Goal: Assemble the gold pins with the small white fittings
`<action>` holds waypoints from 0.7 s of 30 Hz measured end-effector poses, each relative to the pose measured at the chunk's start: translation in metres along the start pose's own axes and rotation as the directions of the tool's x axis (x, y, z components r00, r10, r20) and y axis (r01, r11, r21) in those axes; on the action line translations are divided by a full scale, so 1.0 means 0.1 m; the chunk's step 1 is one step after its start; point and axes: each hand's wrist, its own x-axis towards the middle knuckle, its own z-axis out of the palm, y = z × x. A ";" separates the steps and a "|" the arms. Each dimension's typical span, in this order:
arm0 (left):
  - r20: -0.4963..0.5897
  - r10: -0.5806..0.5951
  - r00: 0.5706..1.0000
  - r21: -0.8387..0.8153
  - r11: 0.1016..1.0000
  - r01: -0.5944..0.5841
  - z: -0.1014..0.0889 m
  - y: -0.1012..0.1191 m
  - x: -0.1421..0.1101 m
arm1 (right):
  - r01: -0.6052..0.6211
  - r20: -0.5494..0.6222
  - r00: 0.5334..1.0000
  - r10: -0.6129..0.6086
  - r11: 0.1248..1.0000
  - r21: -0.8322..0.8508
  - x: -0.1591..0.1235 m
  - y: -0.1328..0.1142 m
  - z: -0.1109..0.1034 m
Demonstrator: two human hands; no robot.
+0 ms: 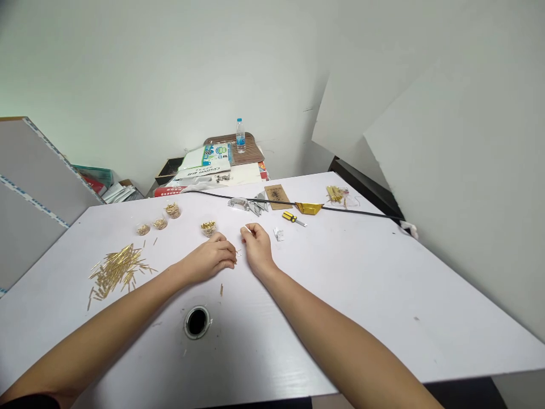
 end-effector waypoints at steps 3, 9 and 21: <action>-0.005 -0.033 0.999 0.007 0.999 0.033 -0.05 -0.01 -0.04 | 0.015 0.014 1.000 -0.015 0.999 -0.048 -0.01 0.00 -0.01; -0.061 -0.067 0.996 -0.006 0.998 0.067 -0.32 -0.03 -0.15 | 0.010 0.019 1.000 -0.009 0.998 -0.065 -0.01 0.00 -0.01; -0.265 -0.697 0.667 0.402 0.549 0.733 -1.70 -1.11 -0.88 | -0.019 0.029 0.999 0.021 0.997 -0.078 -0.03 0.00 0.00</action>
